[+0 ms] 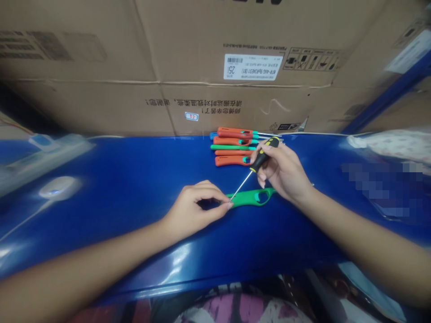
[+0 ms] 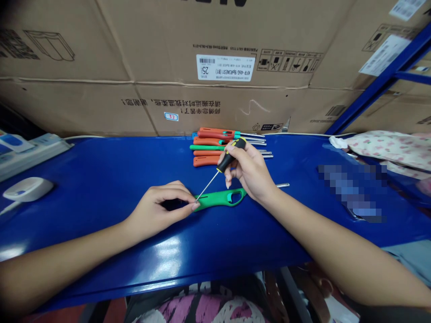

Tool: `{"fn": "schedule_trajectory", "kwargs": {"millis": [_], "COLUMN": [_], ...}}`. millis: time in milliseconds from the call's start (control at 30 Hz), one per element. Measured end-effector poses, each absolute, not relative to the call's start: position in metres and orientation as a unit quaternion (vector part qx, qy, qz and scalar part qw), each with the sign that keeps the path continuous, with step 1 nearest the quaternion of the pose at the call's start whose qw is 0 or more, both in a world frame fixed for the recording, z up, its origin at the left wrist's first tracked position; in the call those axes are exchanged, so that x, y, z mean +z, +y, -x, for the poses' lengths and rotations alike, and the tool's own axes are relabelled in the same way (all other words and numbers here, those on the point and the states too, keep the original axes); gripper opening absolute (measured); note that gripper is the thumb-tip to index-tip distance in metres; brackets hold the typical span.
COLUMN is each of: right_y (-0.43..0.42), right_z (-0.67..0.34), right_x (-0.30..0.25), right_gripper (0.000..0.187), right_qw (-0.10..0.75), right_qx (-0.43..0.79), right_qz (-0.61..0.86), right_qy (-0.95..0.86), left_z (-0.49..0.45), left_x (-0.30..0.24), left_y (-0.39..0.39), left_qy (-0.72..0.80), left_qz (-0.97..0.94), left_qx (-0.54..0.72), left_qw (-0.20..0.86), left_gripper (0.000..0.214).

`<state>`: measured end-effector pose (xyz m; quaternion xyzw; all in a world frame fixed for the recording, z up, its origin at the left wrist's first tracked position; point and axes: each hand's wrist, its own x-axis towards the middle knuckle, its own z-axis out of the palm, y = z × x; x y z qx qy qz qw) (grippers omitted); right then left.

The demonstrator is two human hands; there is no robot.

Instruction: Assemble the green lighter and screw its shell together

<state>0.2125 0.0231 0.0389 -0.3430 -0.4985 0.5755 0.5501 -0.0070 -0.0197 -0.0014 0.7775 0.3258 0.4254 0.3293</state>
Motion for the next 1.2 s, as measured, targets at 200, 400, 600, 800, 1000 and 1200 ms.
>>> {"fn": "schedule_trajectory", "kwargs": {"millis": [200,400,600,800,1000,1200], "right_y": [0.020,0.003,-0.015,-0.016,-0.017,-0.014], "right_z": [-0.220,-0.225,-0.218,-0.214,-0.213,-0.209], "right_x": [0.042,0.048,0.055,0.050,0.048,0.043], "right_gripper": [0.017,0.017,0.041,0.051,0.047,0.045], "right_qw": [0.502,0.448,0.506,0.508,0.506,0.546], "right_qx": [0.547,0.502,0.411,0.399,0.372,0.293], "right_qz": [0.275,0.250,0.251,0.279,0.284,0.288], "right_qy": [-0.611,-0.696,-0.716,-0.711,-0.725,-0.730], "left_z": [0.007,0.007,0.007,0.007,0.006,0.005], "left_x": [-0.001,0.001,0.002,0.001,0.003,0.001], "left_y": [-0.020,-0.022,-0.021,-0.020,-0.021,-0.022], "left_qy": [0.311,0.256,0.271,0.271,0.279,0.359], "left_qz": [-0.818,-0.843,-0.824,-0.825,-0.838,-0.844], "left_qx": [0.361,0.322,0.339,0.339,0.332,0.320], "left_qw": [0.323,0.346,0.363,0.362,0.330,0.238], "left_gripper": [0.010,0.011,0.009,0.006,0.008,0.046]}}
